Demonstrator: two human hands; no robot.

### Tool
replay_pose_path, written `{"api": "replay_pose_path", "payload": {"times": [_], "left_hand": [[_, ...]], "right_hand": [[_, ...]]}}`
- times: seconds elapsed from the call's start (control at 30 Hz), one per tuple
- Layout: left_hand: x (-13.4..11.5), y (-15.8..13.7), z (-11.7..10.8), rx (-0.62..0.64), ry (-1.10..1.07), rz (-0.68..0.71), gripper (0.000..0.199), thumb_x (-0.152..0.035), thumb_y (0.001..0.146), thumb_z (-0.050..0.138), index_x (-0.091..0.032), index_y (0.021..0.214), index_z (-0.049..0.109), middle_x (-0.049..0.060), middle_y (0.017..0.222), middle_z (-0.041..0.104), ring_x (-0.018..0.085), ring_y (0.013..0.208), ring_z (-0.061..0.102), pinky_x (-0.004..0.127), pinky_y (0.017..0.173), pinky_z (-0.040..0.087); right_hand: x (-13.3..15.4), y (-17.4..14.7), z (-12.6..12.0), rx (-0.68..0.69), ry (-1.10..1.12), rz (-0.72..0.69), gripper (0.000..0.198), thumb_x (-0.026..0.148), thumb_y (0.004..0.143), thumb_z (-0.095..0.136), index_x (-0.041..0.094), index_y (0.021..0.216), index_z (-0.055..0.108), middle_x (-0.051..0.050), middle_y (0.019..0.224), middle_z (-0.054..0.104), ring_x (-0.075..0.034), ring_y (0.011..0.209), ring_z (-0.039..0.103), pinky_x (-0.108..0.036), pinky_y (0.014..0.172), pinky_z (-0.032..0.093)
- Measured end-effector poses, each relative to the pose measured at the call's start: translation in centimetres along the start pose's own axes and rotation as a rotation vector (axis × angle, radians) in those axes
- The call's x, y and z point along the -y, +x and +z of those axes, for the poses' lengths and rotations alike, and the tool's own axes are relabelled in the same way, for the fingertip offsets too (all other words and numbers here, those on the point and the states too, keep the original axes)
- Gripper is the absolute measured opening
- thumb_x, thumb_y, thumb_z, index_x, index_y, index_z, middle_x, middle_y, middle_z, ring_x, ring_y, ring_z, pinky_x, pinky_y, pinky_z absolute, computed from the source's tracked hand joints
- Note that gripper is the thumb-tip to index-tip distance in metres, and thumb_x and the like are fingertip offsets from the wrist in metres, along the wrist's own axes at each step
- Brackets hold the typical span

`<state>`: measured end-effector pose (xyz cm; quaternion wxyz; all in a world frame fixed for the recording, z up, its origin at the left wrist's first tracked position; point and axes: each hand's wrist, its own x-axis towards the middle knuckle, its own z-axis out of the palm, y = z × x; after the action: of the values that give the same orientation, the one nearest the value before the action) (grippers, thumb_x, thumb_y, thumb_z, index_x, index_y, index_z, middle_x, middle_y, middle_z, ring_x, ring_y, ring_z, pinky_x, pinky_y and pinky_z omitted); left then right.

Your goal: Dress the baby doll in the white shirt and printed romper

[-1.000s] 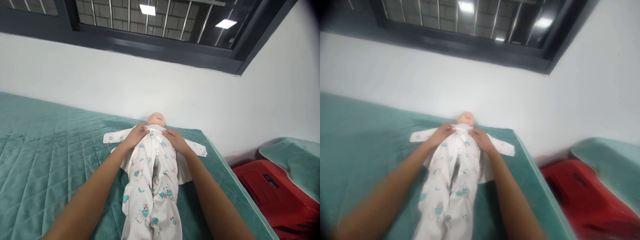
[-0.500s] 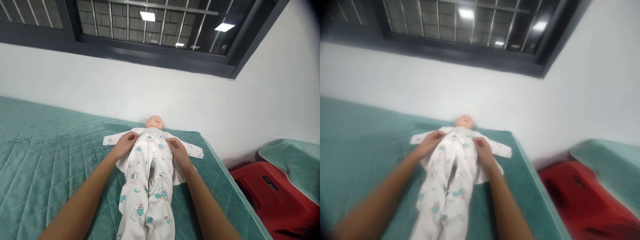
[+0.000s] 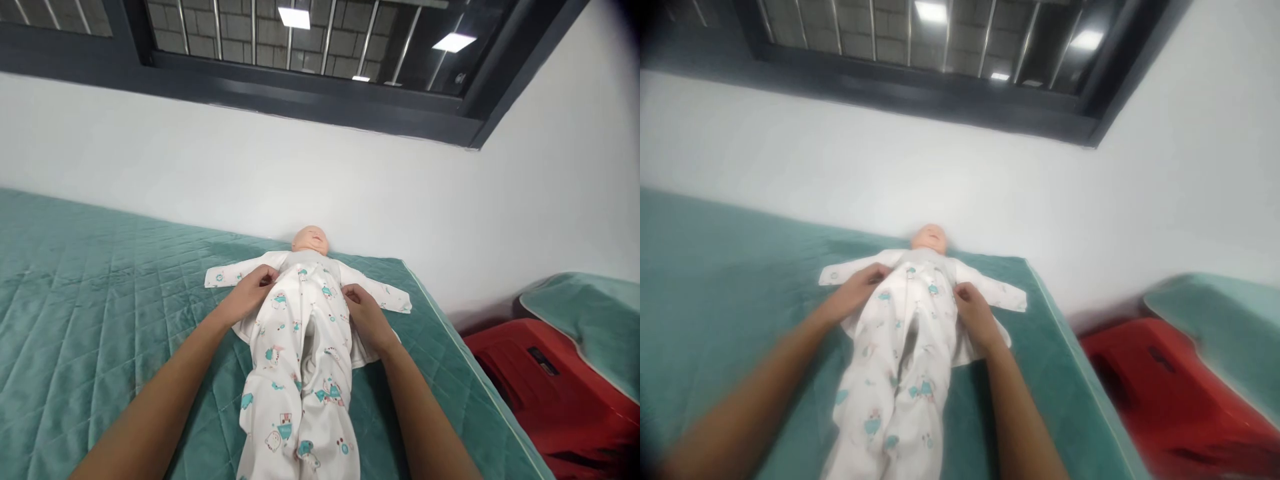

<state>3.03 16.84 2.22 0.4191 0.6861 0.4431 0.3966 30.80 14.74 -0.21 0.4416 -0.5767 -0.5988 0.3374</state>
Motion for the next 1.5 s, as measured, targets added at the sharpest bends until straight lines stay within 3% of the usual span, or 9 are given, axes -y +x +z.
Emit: {"api": "replay_pose_path", "payload": {"times": [0.17,0.4,0.67,0.87,1.07,1.27,1.5], "left_hand": [[0.8,0.2,0.3,-0.066,0.031,-0.025,0.022,-0.043,0.089,0.048,-0.022,0.082,0.046,-0.004,0.075,0.056,0.014,0.07,0.05,0.026,0.063,0.037],[0.6,0.6,0.2,-0.186,0.125,-0.052,0.023,-0.042,0.091,0.044,-0.022,0.08,0.047,-0.003,0.077,0.053,0.017,0.076,0.049,0.029,0.069,0.037],[0.5,0.6,-0.4,-0.008,0.023,-0.009,0.026,-0.046,0.088,0.05,-0.021,0.084,0.053,-0.001,0.086,0.06,0.017,0.08,0.053,0.028,0.07,0.041],[-0.2,0.2,-1.1,0.097,-0.015,-0.016,0.026,-0.045,0.082,0.057,-0.02,0.079,0.05,-0.002,0.079,0.057,0.016,0.074,0.051,0.026,0.065,0.04],[0.7,0.6,-0.8,-0.018,0.095,-0.028,0.029,-0.047,0.086,0.049,-0.021,0.075,0.045,-0.003,0.075,0.056,0.015,0.073,0.05,0.026,0.065,0.039],[0.9,0.8,-0.6,-0.124,0.105,-0.058,0.029,-0.049,0.087,0.049,-0.021,0.077,0.049,-0.002,0.079,0.06,0.017,0.076,0.053,0.026,0.065,0.041],[0.7,0.9,-0.4,-0.057,0.047,-0.048,0.028,-0.045,0.088,0.05,-0.02,0.085,0.061,0.002,0.09,0.068,0.02,0.084,0.059,0.03,0.073,0.046]], "right_hand": [[0.6,0.5,-0.4,0.092,0.05,0.026,0.019,0.039,0.074,0.063,0.022,0.074,0.055,0.004,0.061,0.051,-0.014,0.06,0.043,-0.026,0.055,0.035],[0.8,0.7,-0.4,0.094,0.05,-0.026,0.022,0.04,0.075,0.064,0.022,0.072,0.052,0.004,0.061,0.049,-0.014,0.063,0.042,-0.025,0.057,0.034],[0.2,0.8,-0.4,0.126,0.116,0.017,0.019,0.04,0.08,0.062,0.022,0.082,0.055,0.004,0.07,0.054,-0.013,0.064,0.043,-0.025,0.058,0.034],[0.1,1.1,-0.4,0.071,0.03,0.025,0.021,0.042,0.077,0.063,0.022,0.076,0.057,0.003,0.067,0.056,-0.014,0.064,0.045,-0.026,0.059,0.035],[0.5,1.0,-0.6,0.157,0.071,0.021,0.022,0.038,0.075,0.065,0.021,0.072,0.051,0.006,0.061,0.047,-0.011,0.058,0.038,-0.025,0.055,0.03],[0.9,0.9,-0.6,0.159,0.088,-0.033,0.017,0.035,0.076,0.064,0.022,0.083,0.056,0.004,0.068,0.052,-0.013,0.063,0.043,-0.025,0.058,0.034],[1.3,0.6,0.1,0.072,0.089,-0.06,0.019,0.033,0.075,0.064,0.023,0.09,0.059,0.0,0.084,0.06,-0.015,0.072,0.05,-0.027,0.064,0.04]]}}
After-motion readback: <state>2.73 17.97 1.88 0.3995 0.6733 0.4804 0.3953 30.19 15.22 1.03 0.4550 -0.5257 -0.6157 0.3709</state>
